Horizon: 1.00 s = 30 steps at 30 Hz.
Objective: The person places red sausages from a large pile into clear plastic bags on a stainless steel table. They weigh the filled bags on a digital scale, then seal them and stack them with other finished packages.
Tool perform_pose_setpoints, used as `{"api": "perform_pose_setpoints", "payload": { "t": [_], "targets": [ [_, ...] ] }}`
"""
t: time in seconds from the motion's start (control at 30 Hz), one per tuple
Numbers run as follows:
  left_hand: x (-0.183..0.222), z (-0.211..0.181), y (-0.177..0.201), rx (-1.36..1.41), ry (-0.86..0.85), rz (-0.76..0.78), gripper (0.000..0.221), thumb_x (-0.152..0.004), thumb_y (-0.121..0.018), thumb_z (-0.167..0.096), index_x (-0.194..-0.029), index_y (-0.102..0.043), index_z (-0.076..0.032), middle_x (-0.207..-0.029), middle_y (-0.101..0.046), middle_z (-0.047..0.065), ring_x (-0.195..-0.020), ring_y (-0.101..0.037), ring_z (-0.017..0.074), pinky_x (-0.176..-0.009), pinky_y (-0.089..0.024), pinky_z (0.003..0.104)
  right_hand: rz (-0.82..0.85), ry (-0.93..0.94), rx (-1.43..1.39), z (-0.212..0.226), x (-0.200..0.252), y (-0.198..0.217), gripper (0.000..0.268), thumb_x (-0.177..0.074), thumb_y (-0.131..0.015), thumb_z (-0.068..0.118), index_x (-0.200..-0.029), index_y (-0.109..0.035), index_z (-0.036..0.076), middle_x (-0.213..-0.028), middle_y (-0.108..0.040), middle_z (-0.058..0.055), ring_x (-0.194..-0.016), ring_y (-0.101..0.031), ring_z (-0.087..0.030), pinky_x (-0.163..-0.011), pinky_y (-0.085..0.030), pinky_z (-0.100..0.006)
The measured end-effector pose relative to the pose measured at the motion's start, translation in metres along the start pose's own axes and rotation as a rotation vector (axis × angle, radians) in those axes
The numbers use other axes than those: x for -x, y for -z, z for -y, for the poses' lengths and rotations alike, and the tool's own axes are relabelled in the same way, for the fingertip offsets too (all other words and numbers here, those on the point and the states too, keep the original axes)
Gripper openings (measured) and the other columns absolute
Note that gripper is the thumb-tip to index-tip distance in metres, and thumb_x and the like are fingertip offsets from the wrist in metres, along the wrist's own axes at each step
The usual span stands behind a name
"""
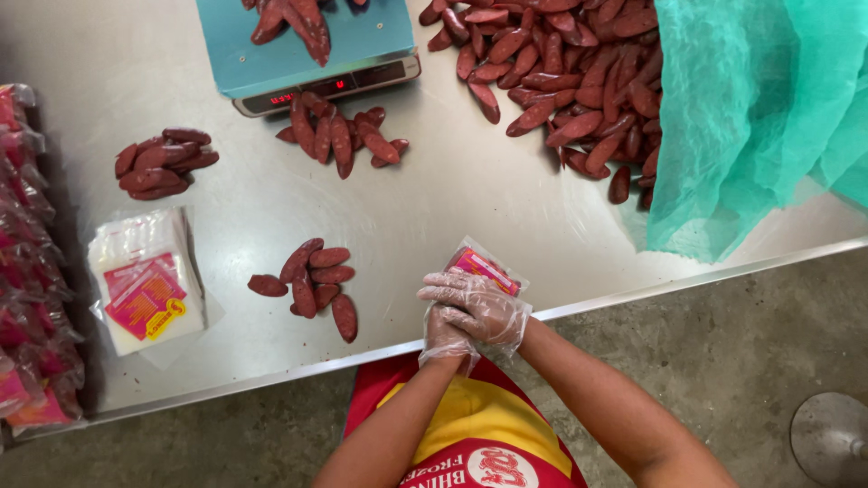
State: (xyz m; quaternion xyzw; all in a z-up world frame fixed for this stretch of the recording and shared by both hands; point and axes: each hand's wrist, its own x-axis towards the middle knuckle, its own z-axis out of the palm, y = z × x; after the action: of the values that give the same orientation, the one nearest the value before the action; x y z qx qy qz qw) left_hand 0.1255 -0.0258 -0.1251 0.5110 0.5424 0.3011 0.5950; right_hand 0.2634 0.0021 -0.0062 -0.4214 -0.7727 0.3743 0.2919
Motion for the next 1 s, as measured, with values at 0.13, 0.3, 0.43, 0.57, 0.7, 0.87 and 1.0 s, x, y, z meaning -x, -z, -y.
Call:
{"api": "perform_pose_setpoints", "payload": {
  "t": [0.13,0.3,0.43,0.57,0.7,0.87,1.0],
  "targets": [
    [0.011,-0.038,0.008,-0.504,0.011,0.065,0.025,-0.088,-0.067,-0.016,-0.111,-0.074,-0.010,-0.108,-0.075,0.016,-0.099,-0.072,0.0307,-0.080,-0.057,0.039,-0.013,0.016,-0.120,-0.007,-0.003,0.002,0.045,-0.098,-0.058,0.028,-0.138,-0.062,0.007,-0.144,-0.060,-0.021,-0.131,-0.059,-0.039,-0.113,-0.045,-0.047],
    [0.004,-0.042,0.020,-0.420,-0.173,0.128,0.019,-0.097,-0.057,-0.017,-0.108,-0.070,-0.007,-0.108,-0.074,0.017,-0.098,-0.070,0.0333,-0.083,-0.055,0.042,-0.037,-0.594,-0.653,-0.023,0.005,-0.003,0.053,-0.106,-0.054,0.025,-0.155,-0.064,0.006,-0.107,-0.060,-0.032,-0.085,-0.049,-0.046,-0.081,-0.044,-0.055],
    [0.028,-0.097,0.102,-0.558,0.217,0.309,0.024,-0.097,-0.059,-0.029,-0.111,-0.069,-0.012,-0.105,-0.074,0.016,-0.095,-0.071,0.0320,-0.089,-0.054,0.042,-0.272,-0.240,-0.787,-0.036,0.007,-0.022,0.044,-0.109,-0.050,0.029,-0.134,-0.063,-0.004,-0.129,-0.068,-0.011,-0.121,-0.063,-0.019,-0.109,-0.047,-0.036],
    [0.059,-0.143,0.177,-0.557,0.452,-0.227,0.035,-0.089,-0.069,-0.036,-0.112,-0.064,-0.011,-0.101,-0.074,0.017,-0.093,-0.072,0.0351,-0.086,-0.055,0.047,-0.434,-0.349,-1.065,-0.058,0.003,-0.030,0.035,-0.108,-0.053,0.025,-0.123,-0.068,-0.003,-0.113,-0.073,-0.013,-0.104,-0.070,-0.019,-0.100,-0.056,-0.037],
    [0.060,-0.119,0.194,-0.597,0.201,-0.354,0.038,-0.084,-0.073,-0.036,-0.111,-0.064,-0.011,-0.098,-0.075,0.014,-0.092,-0.072,0.0342,-0.083,-0.055,0.049,-0.566,-0.483,-1.290,-0.068,-0.001,-0.022,0.025,-0.105,-0.061,0.015,-0.123,-0.068,0.000,-0.105,-0.073,-0.015,-0.094,-0.068,-0.022,-0.091,-0.057,-0.037],
    [0.051,-0.102,0.209,-0.643,0.182,-0.261,0.037,-0.087,-0.076,-0.034,-0.111,-0.064,-0.009,-0.105,-0.072,0.018,-0.101,-0.068,0.0362,-0.090,-0.052,0.048,-0.635,-0.581,-0.803,-0.017,-0.007,-0.035,0.033,-0.091,-0.074,0.012,-0.123,-0.068,0.005,-0.106,-0.072,-0.012,-0.097,-0.068,-0.021,-0.091,-0.058,-0.038],
    [0.023,-0.103,0.240,-0.712,-0.019,-0.361,0.056,-0.079,-0.080,-0.031,-0.120,-0.055,-0.001,-0.116,-0.063,0.025,-0.104,-0.064,0.0403,-0.092,-0.051,0.049,-0.561,-0.182,0.482,0.034,0.000,-0.050,0.065,-0.064,-0.086,0.029,-0.123,-0.062,0.015,-0.110,-0.067,-0.014,-0.106,-0.063,-0.032,-0.097,-0.051,-0.050]
  ]
}}
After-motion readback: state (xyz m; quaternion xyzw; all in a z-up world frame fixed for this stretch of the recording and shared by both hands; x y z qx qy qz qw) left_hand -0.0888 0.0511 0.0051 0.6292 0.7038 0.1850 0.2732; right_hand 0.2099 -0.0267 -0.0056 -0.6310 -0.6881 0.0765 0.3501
